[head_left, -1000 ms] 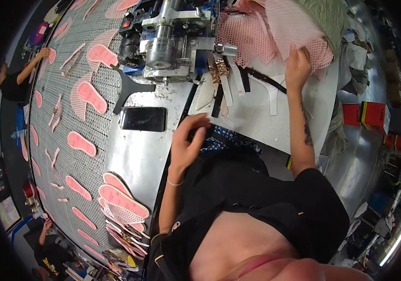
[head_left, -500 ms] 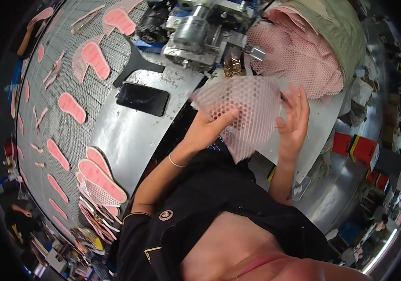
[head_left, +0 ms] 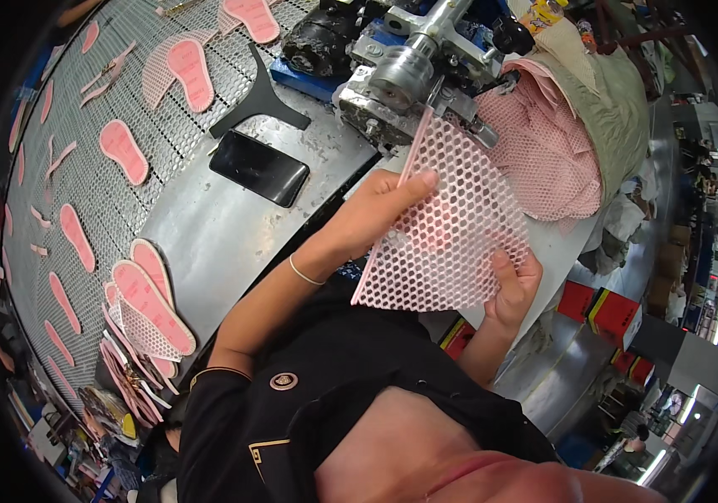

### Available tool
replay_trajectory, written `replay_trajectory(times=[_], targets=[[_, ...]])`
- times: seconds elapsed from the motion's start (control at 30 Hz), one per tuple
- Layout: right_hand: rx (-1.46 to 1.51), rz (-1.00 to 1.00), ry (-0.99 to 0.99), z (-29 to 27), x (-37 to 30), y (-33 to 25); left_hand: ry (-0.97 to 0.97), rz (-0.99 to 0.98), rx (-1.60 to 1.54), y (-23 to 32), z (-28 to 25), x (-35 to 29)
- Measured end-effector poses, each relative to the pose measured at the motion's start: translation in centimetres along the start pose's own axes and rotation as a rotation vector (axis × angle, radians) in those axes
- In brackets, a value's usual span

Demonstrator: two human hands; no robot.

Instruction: The person assembles pink flip-flops by picking up pink insoles and white mesh straps from a conveyor belt. They place the insoles on a metal table and attach the straps using a sewing machine. The process is repetitive, involving picking, placing, and sewing components one at a time.

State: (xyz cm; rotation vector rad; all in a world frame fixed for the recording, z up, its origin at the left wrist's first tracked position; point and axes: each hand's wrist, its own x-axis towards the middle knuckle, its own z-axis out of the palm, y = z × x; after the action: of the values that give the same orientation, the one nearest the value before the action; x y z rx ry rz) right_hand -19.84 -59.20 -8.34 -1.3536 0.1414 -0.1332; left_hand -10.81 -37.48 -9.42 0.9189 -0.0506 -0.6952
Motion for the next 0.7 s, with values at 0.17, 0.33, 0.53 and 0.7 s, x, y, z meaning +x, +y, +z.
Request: replay_trajectory(times=[0.17,0.33,0.53,0.7], targets=[[-0.031,0.007,-0.031,2.4,1.4,-0.5,0.033,0.032,-0.125,1.0,-1.9,-0.8],[-0.134,0.018,-0.16,6.8,4.2,-0.7,0.205,0.204,-0.114,1.8,-4.1,-2.5],[-0.284,0.008,-0.243,12.2,6.1,-1.4,0.393,0.343,-0.011,1.6,-6.4,-7.0],[-0.476,-0.065,-0.185,12.0,6.2,-1.5,0.383,0.309,0.105,-3.0,-4.2,-8.7]])
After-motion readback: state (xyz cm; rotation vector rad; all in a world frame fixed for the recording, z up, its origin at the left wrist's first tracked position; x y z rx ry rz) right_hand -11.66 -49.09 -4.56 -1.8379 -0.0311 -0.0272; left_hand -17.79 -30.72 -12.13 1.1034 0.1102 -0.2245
